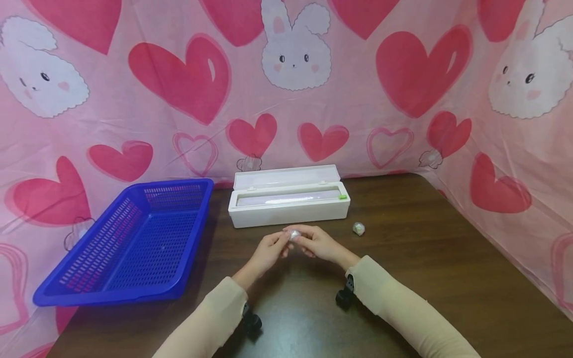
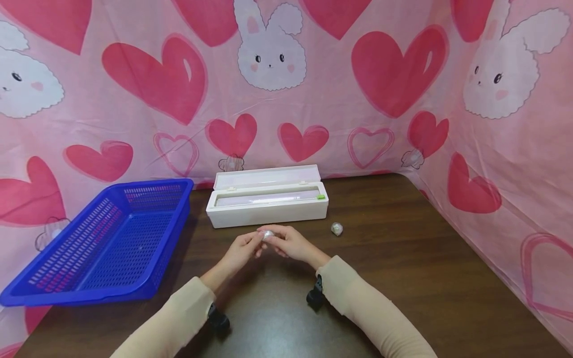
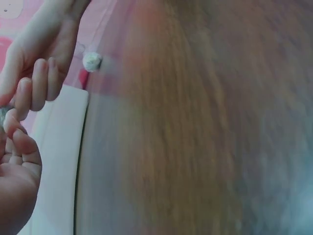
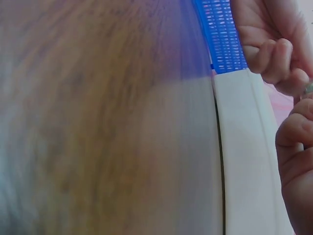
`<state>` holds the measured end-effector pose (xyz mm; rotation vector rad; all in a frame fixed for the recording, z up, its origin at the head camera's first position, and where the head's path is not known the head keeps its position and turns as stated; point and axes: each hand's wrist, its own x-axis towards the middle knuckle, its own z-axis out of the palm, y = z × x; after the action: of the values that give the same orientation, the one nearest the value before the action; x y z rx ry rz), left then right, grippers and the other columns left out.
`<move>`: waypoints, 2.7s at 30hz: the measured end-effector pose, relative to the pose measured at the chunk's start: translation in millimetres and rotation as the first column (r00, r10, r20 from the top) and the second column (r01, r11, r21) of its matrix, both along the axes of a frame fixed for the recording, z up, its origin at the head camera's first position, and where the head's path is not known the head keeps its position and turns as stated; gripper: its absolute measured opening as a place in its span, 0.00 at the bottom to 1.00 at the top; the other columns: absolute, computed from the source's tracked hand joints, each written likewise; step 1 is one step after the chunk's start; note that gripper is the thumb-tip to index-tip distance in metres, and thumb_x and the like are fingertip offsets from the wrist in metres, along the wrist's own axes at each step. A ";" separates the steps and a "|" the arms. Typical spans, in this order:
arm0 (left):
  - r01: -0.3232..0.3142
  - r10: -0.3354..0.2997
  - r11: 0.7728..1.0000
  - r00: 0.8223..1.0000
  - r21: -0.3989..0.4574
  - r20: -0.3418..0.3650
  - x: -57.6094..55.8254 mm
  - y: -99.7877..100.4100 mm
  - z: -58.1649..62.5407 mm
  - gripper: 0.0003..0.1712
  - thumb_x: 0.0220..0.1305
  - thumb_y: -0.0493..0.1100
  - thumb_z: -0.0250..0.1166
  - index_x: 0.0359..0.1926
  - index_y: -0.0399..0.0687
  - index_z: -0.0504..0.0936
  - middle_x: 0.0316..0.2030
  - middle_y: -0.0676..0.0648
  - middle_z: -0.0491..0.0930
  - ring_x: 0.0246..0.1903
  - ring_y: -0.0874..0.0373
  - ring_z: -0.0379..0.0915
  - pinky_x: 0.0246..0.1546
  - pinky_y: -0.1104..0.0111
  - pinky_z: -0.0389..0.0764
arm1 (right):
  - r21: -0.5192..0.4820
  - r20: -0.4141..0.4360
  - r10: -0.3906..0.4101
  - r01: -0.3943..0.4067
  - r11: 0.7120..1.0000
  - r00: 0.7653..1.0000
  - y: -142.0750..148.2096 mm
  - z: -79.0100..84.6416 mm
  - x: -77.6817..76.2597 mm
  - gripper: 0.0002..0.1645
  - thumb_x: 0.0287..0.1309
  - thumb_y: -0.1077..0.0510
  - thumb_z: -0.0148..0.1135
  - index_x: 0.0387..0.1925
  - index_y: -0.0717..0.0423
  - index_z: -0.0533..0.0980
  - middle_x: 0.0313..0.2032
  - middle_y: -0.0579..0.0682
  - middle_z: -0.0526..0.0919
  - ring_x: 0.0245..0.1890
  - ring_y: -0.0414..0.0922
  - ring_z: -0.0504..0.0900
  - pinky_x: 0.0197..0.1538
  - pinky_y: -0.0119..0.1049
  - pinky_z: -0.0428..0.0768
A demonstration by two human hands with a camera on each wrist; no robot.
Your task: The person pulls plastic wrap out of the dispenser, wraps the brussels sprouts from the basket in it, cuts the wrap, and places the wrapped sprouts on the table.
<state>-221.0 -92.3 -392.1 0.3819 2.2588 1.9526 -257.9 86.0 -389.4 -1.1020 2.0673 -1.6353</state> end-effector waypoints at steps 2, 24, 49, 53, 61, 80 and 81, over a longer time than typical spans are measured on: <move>0.001 -0.001 0.999 1.000 0.045 0.001 -3.2 0.7 -5.4 0.18 0.71 0.41 0.47 0.41 0.27 0.75 0.26 0.42 0.73 0.22 0.61 0.65 0.26 0.72 0.69 | -0.013 0.005 -0.016 0.016 1.000 1.000 -0.5 0.2 0.3 0.19 0.67 0.65 0.46 0.56 0.67 0.68 0.15 0.52 0.67 0.13 0.40 0.64 0.16 0.29 0.65; -0.003 -0.005 0.984 0.999 0.177 0.046 -11.0 1.0 -20.0 0.13 0.71 0.41 0.48 0.34 0.37 0.73 0.21 0.49 0.70 0.20 0.62 0.65 0.24 0.73 0.67 | -0.054 -0.019 0.033 -0.034 0.998 0.999 -7.6 0.8 5.0 0.20 0.68 0.68 0.41 0.58 0.71 0.64 0.14 0.57 0.67 0.11 0.39 0.63 0.13 0.29 0.65; 0.105 -0.164 0.957 0.965 0.270 0.206 -14.8 -8.0 -21.7 0.24 0.70 0.58 0.44 0.50 0.41 0.66 0.27 0.49 0.72 0.21 0.63 0.65 0.23 0.73 0.67 | -0.081 0.113 0.064 -0.055 0.995 0.992 -4.7 -9.5 -5.2 0.20 0.63 0.67 0.51 0.57 0.66 0.64 0.22 0.69 0.71 0.13 0.40 0.66 0.15 0.30 0.65; 0.099 -0.164 0.954 0.962 0.281 0.220 -14.8 -6.8 -19.9 0.18 0.70 0.53 0.46 0.45 0.41 0.66 0.27 0.49 0.71 0.21 0.63 0.64 0.24 0.73 0.66 | -0.120 0.099 0.055 -0.043 0.992 0.994 -6.3 -21.7 -10.6 0.15 0.63 0.68 0.51 0.51 0.65 0.64 0.16 0.58 0.69 0.12 0.37 0.62 0.15 0.28 0.61; 0.021 -0.092 0.957 0.967 0.288 0.236 -13.3 -4.0 -20.8 0.13 0.71 0.47 0.46 0.38 0.40 0.67 0.24 0.50 0.68 0.19 0.64 0.61 0.20 0.75 0.62 | -0.086 0.090 0.054 -0.046 0.995 0.995 -7.8 -23.1 -11.0 0.14 0.62 0.68 0.52 0.48 0.65 0.63 0.14 0.45 0.66 0.11 0.38 0.61 0.15 0.28 0.60; 0.123 -0.151 0.975 0.977 0.187 0.150 -14.6 -8.0 -21.1 0.24 0.68 0.50 0.51 0.56 0.35 0.71 0.26 0.50 0.69 0.22 0.62 0.62 0.25 0.72 0.64 | -0.074 0.154 0.044 -0.033 0.997 0.987 1.8 0.9 -2.4 0.22 0.67 0.63 0.47 0.61 0.64 0.65 0.20 0.54 0.69 0.18 0.43 0.67 0.21 0.35 0.68; 0.118 -0.146 0.975 0.979 0.187 0.144 -14.5 -8.1 -21.3 0.24 0.68 0.50 0.51 0.54 0.35 0.71 0.27 0.50 0.70 0.22 0.62 0.63 0.25 0.72 0.64 | -0.072 0.141 0.045 -0.035 0.997 0.989 1.8 0.8 -2.5 0.22 0.67 0.63 0.46 0.60 0.65 0.66 0.21 0.54 0.70 0.18 0.43 0.68 0.22 0.35 0.69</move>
<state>-235.5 -100.4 -413.4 0.3724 1.9196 2.0435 -260.4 87.8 -388.7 -1.0097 1.9006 -1.7257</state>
